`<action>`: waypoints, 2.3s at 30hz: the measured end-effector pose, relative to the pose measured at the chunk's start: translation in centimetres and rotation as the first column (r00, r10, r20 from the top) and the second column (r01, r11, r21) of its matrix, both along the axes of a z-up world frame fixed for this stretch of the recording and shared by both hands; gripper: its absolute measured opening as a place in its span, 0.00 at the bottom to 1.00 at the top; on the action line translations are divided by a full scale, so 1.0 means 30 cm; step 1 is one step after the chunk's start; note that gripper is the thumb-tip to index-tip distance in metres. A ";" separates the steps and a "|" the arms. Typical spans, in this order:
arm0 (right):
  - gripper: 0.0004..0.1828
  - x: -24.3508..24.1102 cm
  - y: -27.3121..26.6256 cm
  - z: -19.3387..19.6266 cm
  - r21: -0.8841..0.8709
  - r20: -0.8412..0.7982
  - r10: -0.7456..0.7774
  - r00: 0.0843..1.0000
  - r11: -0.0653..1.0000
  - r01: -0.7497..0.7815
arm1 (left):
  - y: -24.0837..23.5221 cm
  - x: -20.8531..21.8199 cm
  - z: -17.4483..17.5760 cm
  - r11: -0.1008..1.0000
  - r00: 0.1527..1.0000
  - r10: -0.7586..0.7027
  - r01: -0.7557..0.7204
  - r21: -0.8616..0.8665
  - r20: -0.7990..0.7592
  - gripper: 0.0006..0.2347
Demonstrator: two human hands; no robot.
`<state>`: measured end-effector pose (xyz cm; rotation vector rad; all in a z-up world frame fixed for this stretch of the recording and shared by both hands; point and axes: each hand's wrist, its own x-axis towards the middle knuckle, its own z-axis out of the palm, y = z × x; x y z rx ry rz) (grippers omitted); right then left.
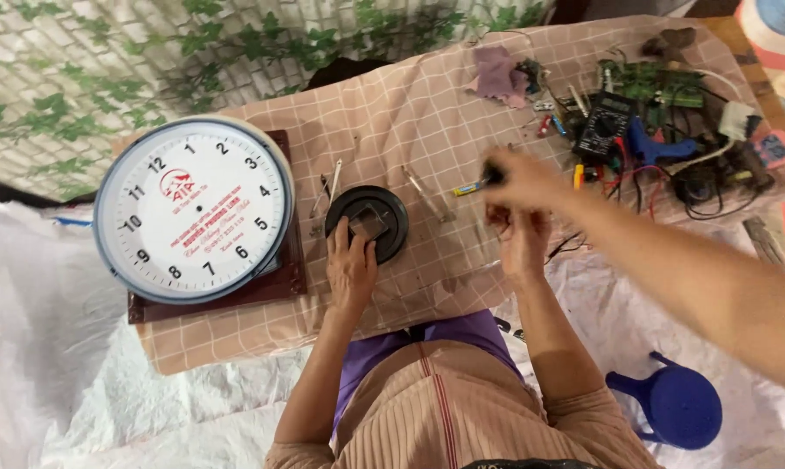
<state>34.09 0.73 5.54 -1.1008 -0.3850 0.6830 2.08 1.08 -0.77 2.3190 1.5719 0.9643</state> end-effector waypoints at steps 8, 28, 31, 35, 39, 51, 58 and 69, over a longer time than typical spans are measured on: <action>0.22 -0.085 -0.266 0.293 -0.619 0.242 0.461 0.854 0.751 -0.230 | -0.017 0.054 -0.034 0.993 0.998 -0.027 0.022 0.117 0.048 0.04; 0.17 -0.180 -0.002 -0.220 -0.361 0.919 0.389 -0.066 0.896 0.260 | -0.068 -0.013 0.074 0.973 0.987 -0.160 0.158 -0.170 0.001 0.26; 0.19 -0.180 -0.025 -0.183 -0.313 0.937 0.343 -0.067 0.908 0.278 | -0.061 -0.007 0.029 0.974 0.987 -0.162 0.156 -0.167 -0.023 0.25; 0.15 -0.218 -0.033 -0.152 -0.283 0.957 0.288 -0.021 0.951 0.122 | -0.063 0.018 0.015 0.986 0.988 -0.156 0.156 -0.064 0.011 0.25; 0.13 -0.310 -0.082 -0.104 -0.354 0.808 0.370 0.459 0.927 -0.124 | -0.081 0.055 0.092 0.973 0.967 -0.231 0.229 0.031 0.105 0.25; 0.14 -0.207 -0.159 -0.197 -0.302 0.550 0.219 0.806 0.952 -0.053 | -0.080 0.122 0.115 0.936 0.911 -0.352 0.344 0.074 0.216 0.39; 0.16 -0.179 -0.190 -0.245 -0.260 0.538 0.135 0.832 0.965 0.012 | -0.077 0.141 0.076 0.908 0.878 -0.400 0.418 -0.011 0.262 0.41; 0.16 -0.189 -0.216 -0.248 -0.207 0.577 0.083 0.812 0.977 0.047 | -0.083 0.159 0.084 0.881 0.856 -0.441 0.470 -0.053 0.272 0.39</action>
